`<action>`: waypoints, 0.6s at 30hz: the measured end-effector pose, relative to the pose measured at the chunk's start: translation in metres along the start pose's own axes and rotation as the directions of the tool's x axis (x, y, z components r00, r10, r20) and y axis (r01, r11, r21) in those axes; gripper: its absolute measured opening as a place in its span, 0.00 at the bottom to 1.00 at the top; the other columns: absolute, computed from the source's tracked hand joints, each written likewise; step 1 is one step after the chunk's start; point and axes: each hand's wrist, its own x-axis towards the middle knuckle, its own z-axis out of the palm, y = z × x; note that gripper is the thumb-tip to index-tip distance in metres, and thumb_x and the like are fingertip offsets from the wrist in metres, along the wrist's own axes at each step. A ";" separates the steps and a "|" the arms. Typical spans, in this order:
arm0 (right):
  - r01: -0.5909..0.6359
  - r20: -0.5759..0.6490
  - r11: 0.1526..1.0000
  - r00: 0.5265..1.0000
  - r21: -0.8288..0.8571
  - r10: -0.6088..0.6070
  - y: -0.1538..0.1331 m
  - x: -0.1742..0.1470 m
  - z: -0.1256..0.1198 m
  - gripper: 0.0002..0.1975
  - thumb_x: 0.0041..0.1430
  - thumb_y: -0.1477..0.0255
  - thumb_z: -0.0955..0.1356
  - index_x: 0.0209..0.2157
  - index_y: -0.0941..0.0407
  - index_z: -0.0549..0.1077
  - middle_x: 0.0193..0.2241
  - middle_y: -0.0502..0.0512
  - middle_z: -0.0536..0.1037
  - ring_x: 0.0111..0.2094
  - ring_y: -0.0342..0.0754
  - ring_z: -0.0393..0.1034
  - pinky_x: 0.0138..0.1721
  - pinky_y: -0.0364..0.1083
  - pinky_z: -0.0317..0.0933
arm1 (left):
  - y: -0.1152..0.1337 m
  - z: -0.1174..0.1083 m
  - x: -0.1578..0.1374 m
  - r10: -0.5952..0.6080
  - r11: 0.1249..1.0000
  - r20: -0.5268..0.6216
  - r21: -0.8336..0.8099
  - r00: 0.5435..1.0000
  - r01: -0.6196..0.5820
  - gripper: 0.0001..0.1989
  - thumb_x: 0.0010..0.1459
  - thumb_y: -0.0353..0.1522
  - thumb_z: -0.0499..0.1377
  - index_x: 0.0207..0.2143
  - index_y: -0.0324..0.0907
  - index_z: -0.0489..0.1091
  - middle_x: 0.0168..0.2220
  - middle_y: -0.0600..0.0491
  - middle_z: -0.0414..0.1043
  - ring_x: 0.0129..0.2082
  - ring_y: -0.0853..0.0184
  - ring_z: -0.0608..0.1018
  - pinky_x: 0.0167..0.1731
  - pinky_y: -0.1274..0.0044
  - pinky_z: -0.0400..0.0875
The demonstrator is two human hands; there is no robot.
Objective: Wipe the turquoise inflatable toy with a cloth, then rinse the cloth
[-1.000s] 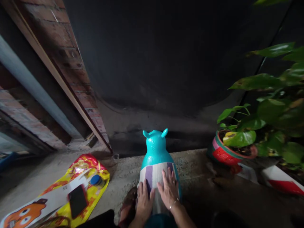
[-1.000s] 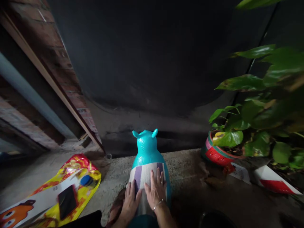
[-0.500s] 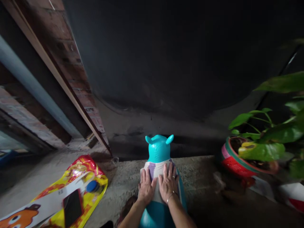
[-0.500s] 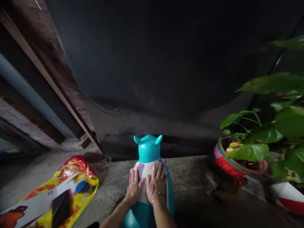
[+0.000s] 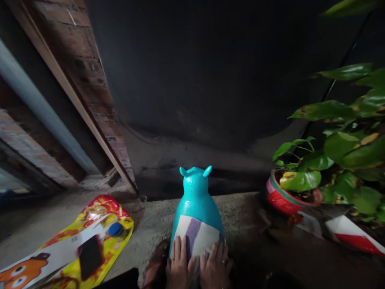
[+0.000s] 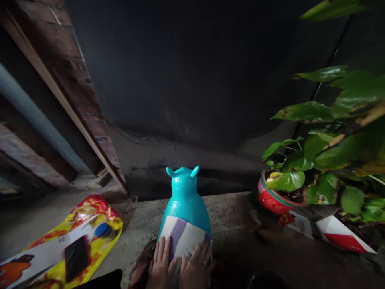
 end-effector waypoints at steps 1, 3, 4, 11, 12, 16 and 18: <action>-0.032 0.058 0.999 0.998 -0.019 0.033 -0.005 0.006 -0.004 0.28 0.64 0.64 0.54 0.51 0.69 0.72 0.54 0.79 0.67 0.56 0.72 0.61 0.52 0.71 0.57 | 0.003 -0.001 0.003 -0.033 0.999 0.016 0.023 0.999 0.033 0.30 0.64 0.37 0.49 0.66 0.38 0.47 0.69 0.42 0.35 0.69 0.55 0.44 0.63 0.56 0.56; -0.091 0.177 0.995 0.980 -0.035 0.095 -0.014 0.026 -0.013 0.30 0.65 0.62 0.55 0.55 0.71 0.68 0.56 0.80 0.65 0.57 0.71 0.61 0.53 0.66 0.59 | 0.007 -0.004 0.012 -0.067 0.997 0.056 0.045 0.996 0.064 0.31 0.65 0.38 0.48 0.66 0.39 0.44 0.69 0.43 0.32 0.69 0.54 0.42 0.62 0.51 0.55; -0.110 0.226 0.994 0.967 -0.030 0.114 -0.017 0.040 -0.017 0.30 0.65 0.61 0.56 0.57 0.71 0.66 0.57 0.80 0.64 0.57 0.70 0.61 0.54 0.65 0.58 | 0.008 -0.005 0.016 -0.062 0.997 0.081 0.046 0.995 0.058 0.31 0.65 0.39 0.47 0.67 0.40 0.42 0.70 0.44 0.30 0.69 0.54 0.41 0.62 0.50 0.54; -0.087 0.406 0.973 0.914 0.212 -0.007 -0.023 0.142 -0.010 0.32 0.69 0.60 0.55 0.65 0.69 0.53 0.66 0.72 0.49 0.66 0.65 0.44 0.61 0.63 0.52 | 0.014 -0.005 0.073 0.044 0.999 0.013 0.004 0.999 -0.044 0.31 0.67 0.43 0.42 0.68 0.42 0.38 0.70 0.44 0.27 0.69 0.55 0.35 0.62 0.47 0.51; -0.070 0.405 0.970 0.914 0.231 -0.030 -0.024 0.155 -0.004 0.32 0.69 0.59 0.55 0.66 0.67 0.51 0.66 0.70 0.48 0.67 0.63 0.44 0.61 0.61 0.52 | 0.016 -0.003 0.084 0.061 0.998 -0.021 -0.003 0.998 -0.061 0.32 0.67 0.44 0.42 0.68 0.41 0.38 0.70 0.43 0.27 0.69 0.54 0.34 0.61 0.47 0.52; 0.005 0.373 0.955 0.920 0.298 -0.121 -0.029 0.188 0.017 0.32 0.69 0.59 0.55 0.66 0.65 0.51 0.66 0.67 0.50 0.66 0.59 0.48 0.62 0.57 0.54 | 0.022 0.003 0.115 0.083 0.995 -0.171 -0.034 0.982 -0.090 0.33 0.66 0.47 0.41 0.68 0.41 0.38 0.70 0.41 0.29 0.70 0.53 0.34 0.59 0.45 0.55; 0.017 0.341 0.948 0.931 0.319 -0.131 -0.030 0.191 0.019 0.31 0.69 0.59 0.56 0.66 0.65 0.52 0.65 0.68 0.54 0.65 0.59 0.50 0.61 0.58 0.55 | 0.023 0.003 0.121 0.090 0.993 -0.205 -0.055 0.975 -0.103 0.34 0.66 0.47 0.42 0.68 0.42 0.38 0.70 0.41 0.31 0.70 0.53 0.36 0.59 0.44 0.55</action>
